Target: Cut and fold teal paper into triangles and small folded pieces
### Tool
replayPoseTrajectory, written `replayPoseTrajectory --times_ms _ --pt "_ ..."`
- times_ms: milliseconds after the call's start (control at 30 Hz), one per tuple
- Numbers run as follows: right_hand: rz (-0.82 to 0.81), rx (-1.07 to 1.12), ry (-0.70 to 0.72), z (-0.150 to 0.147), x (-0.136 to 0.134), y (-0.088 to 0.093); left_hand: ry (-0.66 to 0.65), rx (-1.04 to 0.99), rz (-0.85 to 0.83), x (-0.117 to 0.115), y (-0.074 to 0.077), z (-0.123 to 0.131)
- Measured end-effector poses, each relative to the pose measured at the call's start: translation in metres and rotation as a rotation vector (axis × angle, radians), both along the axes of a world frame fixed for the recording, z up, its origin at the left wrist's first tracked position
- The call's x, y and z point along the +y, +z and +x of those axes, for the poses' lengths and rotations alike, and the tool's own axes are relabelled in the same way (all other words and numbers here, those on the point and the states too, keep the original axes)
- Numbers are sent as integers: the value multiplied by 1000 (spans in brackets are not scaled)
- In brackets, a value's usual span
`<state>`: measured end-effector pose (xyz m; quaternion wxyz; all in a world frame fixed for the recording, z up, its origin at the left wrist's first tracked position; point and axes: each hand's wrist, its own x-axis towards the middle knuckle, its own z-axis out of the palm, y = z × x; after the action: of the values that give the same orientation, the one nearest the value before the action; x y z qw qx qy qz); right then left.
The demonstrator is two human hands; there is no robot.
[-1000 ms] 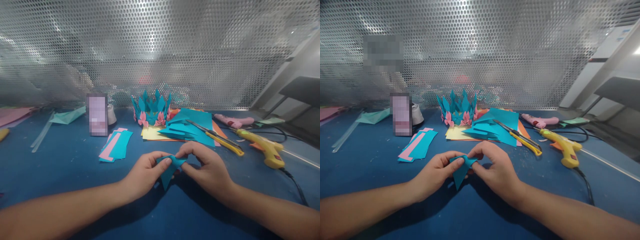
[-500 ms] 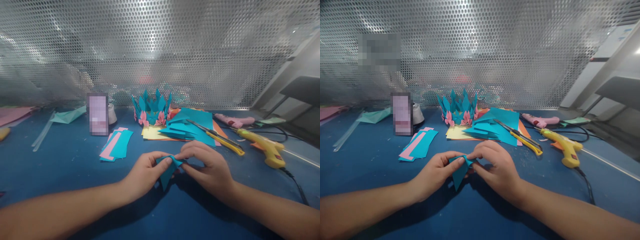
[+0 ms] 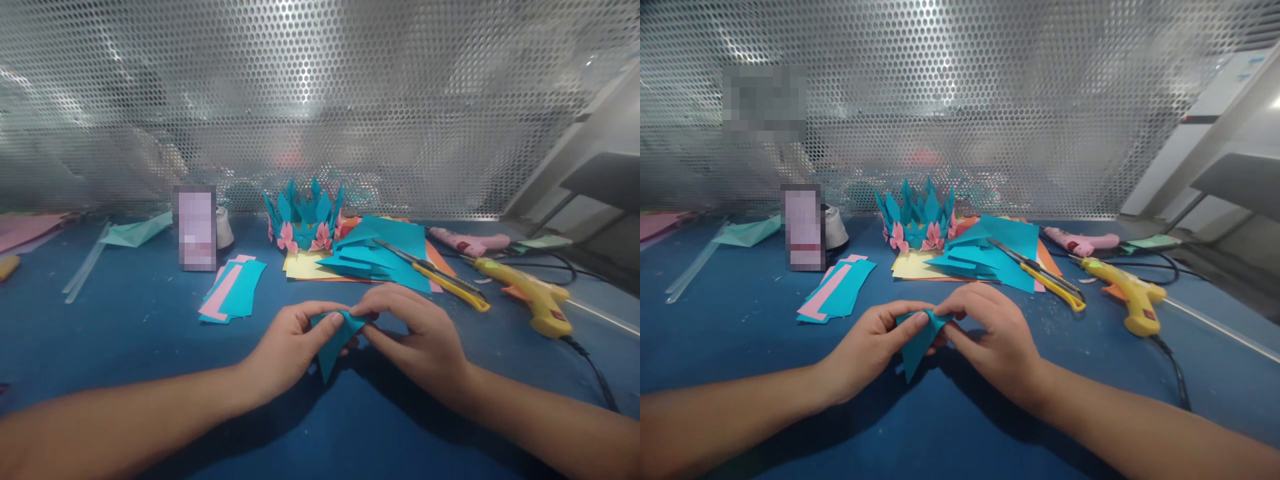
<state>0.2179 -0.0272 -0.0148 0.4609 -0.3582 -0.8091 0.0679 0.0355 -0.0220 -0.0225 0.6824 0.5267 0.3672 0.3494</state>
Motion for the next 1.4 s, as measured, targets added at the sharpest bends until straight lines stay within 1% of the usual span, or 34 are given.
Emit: replayPoseTrajectory --times_ms 133,300,467,700,867,1067,1200,1400 --pt "1 0 -2 1 0 -1 16 0 -5 0 1 0" --pt "23 -18 40 2 0 -1 39 68 119 0 4 1" --pt "58 -30 43 2 1 0 66 84 154 0 4 2" --pt "122 -55 45 1 4 -1 69 121 147 -2 6 3" --pt "171 -70 48 0 4 -2 72 97 139 -1 7 2" --pt "236 -135 85 2 7 -1 65 39 22 -1 3 3" --pt "265 -148 91 2 8 -1 60 9 -6 0 2 3" --pt "250 -125 63 2 10 -4 37 34 -6 -1 0 2"
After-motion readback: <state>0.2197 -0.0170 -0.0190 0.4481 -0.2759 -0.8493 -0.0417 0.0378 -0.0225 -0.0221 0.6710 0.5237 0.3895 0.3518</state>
